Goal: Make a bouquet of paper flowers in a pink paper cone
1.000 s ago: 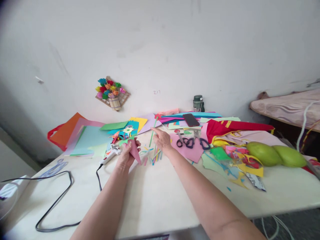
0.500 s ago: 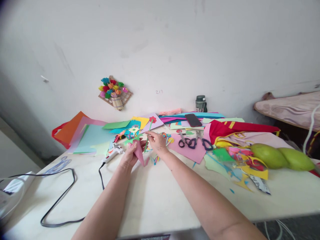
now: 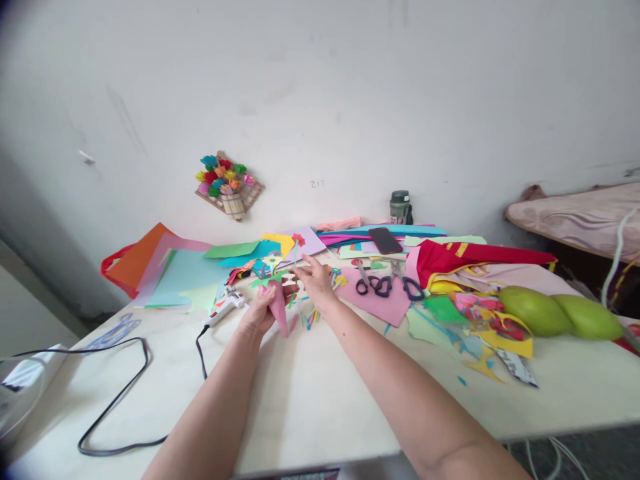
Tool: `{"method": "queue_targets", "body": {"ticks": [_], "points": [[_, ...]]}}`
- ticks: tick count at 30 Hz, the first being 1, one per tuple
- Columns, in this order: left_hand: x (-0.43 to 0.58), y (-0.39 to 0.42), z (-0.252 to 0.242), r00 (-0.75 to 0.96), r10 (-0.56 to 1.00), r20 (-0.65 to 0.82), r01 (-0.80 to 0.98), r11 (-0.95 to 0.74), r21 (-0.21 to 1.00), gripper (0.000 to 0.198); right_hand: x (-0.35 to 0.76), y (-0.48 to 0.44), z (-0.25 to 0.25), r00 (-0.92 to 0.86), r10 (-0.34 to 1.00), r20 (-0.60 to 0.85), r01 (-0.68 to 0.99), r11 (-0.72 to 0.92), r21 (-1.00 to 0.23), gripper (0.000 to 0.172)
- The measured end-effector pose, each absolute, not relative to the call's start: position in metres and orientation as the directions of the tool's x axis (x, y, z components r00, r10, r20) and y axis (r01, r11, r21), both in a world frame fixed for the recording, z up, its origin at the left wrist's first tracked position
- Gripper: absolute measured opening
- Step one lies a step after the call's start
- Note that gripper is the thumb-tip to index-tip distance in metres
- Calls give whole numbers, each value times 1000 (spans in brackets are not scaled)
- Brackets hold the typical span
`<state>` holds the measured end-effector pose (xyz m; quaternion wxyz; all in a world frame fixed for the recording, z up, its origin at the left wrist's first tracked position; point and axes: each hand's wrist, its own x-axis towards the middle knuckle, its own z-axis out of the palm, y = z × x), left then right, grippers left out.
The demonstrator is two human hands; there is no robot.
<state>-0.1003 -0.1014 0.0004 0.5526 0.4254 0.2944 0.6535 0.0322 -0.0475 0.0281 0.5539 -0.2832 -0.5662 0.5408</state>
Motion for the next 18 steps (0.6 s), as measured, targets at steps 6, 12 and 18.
{"method": "queue_targets", "body": {"ticks": [6,12,18], "points": [[-100,-101,0,-7,979,203,-432,-186,882,44,42,-44,37,-214,952,220,-230,170,-958,12],[-96,-102,1,51,969,240,-447,-193,873,46,36,-46,31,-163,971,175,-288,123,-950,12],[-96,-102,1,36,969,243,-446,-202,872,38,34,-45,28,-191,964,182,-345,107,-933,17]]}}
